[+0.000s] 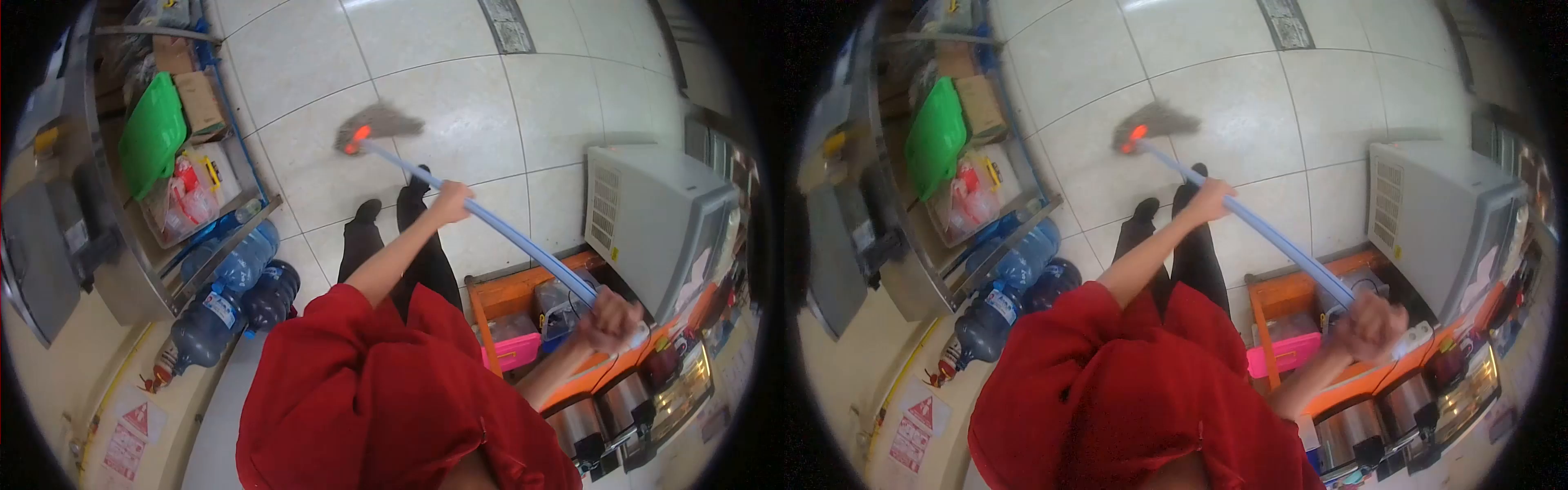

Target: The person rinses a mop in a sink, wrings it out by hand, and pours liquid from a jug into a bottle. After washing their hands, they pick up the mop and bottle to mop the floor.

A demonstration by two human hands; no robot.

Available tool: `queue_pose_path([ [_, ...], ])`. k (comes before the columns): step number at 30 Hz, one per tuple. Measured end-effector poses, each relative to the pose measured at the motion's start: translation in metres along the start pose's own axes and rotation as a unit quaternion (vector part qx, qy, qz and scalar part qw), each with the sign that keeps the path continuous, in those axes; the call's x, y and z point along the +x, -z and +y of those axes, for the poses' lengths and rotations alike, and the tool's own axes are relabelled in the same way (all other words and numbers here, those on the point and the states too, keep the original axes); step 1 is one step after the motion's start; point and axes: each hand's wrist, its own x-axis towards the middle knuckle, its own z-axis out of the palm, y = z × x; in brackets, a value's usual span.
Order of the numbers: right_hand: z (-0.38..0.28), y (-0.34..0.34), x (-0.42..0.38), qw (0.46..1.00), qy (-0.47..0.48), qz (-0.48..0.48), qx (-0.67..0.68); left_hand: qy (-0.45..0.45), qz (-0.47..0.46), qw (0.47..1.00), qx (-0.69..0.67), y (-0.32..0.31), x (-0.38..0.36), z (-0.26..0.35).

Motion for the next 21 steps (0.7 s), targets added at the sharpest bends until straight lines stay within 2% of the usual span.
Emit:
queue_pose_path([
  [1,0.029,0.000,-0.008,0.997,-0.048,0.003,0.057,0.045,-0.014,0.999,0.008,0.016,-0.021,-0.029],
  [2,0.062,0.002,-0.020,0.989,-0.107,0.015,0.105,0.099,-0.043,0.992,0.071,0.036,-0.044,-0.057],
  [3,0.097,-0.014,-0.034,0.993,-0.110,0.005,0.036,0.085,0.044,0.987,0.126,0.051,-0.070,-0.088],
  [4,0.132,-0.026,-0.051,0.991,-0.132,-0.022,0.020,0.149,0.050,0.977,0.144,0.068,-0.100,-0.127],
  [5,0.166,-0.033,-0.074,0.992,-0.127,-0.013,-0.015,0.228,0.002,0.948,0.221,0.095,-0.120,-0.144],
  [6,0.185,-0.030,-0.094,0.964,-0.187,-0.069,-0.179,0.300,-0.026,0.910,0.284,0.112,-0.140,-0.160],
  [7,0.177,-0.090,-0.076,0.965,-0.191,-0.180,0.027,0.305,-0.019,0.908,0.287,0.120,-0.150,-0.172],
  [9,0.176,-0.100,-0.071,0.952,-0.183,-0.244,0.038,0.236,0.122,0.918,0.295,0.123,-0.172,-0.188],
  [10,0.167,-0.096,-0.064,0.951,-0.187,-0.245,0.004,0.188,0.158,0.933,0.265,0.117,-0.159,-0.183],
  [12,0.133,-0.081,-0.032,0.950,-0.173,-0.258,-0.026,0.163,0.115,0.967,0.156,0.107,-0.119,-0.151],
  [13,0.108,-0.081,-0.023,0.963,-0.148,-0.222,-0.049,0.110,0.151,0.973,0.134,0.095,-0.098,-0.134],
  [14,0.081,-0.090,-0.010,0.957,-0.146,-0.250,-0.007,0.090,0.176,0.975,0.102,0.094,-0.073,-0.094],
  [15,0.050,-0.099,-0.004,0.956,-0.122,-0.263,-0.049,0.058,0.187,0.980,0.022,0.085,-0.055,-0.070],
  [18,-0.008,-0.141,-0.024,0.951,0.018,-0.281,-0.132,-0.051,0.147,0.986,-0.052,0.072,-0.013,-0.008],
  [21,-0.014,-0.174,-0.070,0.945,0.092,-0.257,-0.181,-0.179,0.066,0.977,-0.091,0.035,0.025,-0.004],
])
